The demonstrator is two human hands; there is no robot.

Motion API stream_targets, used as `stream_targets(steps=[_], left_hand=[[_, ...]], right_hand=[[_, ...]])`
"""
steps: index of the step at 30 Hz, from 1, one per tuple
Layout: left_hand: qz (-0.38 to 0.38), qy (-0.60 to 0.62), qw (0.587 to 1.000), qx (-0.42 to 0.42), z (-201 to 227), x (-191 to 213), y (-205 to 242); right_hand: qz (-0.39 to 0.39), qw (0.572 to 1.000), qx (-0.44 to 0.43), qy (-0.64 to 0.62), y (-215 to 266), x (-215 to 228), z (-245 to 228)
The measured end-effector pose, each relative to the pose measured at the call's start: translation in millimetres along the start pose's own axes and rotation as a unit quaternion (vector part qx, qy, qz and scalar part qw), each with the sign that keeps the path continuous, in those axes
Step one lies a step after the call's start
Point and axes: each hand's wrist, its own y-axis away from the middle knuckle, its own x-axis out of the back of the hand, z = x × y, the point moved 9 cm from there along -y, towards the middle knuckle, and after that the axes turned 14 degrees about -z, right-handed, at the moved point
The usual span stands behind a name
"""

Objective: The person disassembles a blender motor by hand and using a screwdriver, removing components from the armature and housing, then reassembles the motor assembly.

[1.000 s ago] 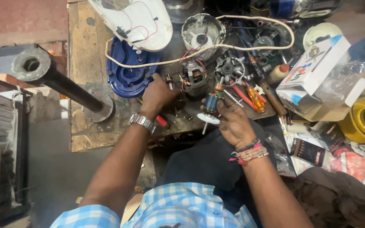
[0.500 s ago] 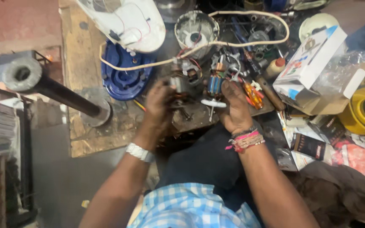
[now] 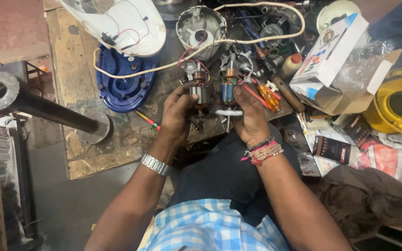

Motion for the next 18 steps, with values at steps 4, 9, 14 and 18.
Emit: stream_targets(steps=[4,9,14,18], left_hand=[[0.013,0.0,1.0,-0.007,3.7,-1.9,-2.7],[0.0,-0.007,1.0,-0.019,2.1,-2.1,-5.6],[0.002,-0.004,1.0,-0.02,-5.2,1.1,-5.7],[-0.001,-0.004,1.0,-0.031,-3.1,0.5,-5.7]], right_hand=[[0.024,1.0,-0.012,0.004,3.4,6.1,-1.1],[0.049,0.998,-0.025,0.02,3.7,1.3,-1.4],[0.027,0.999,-0.023,0.007,1.9,3.1,2.0],[0.014,0.999,-0.029,-0.005,0.9,8.5,7.1]])
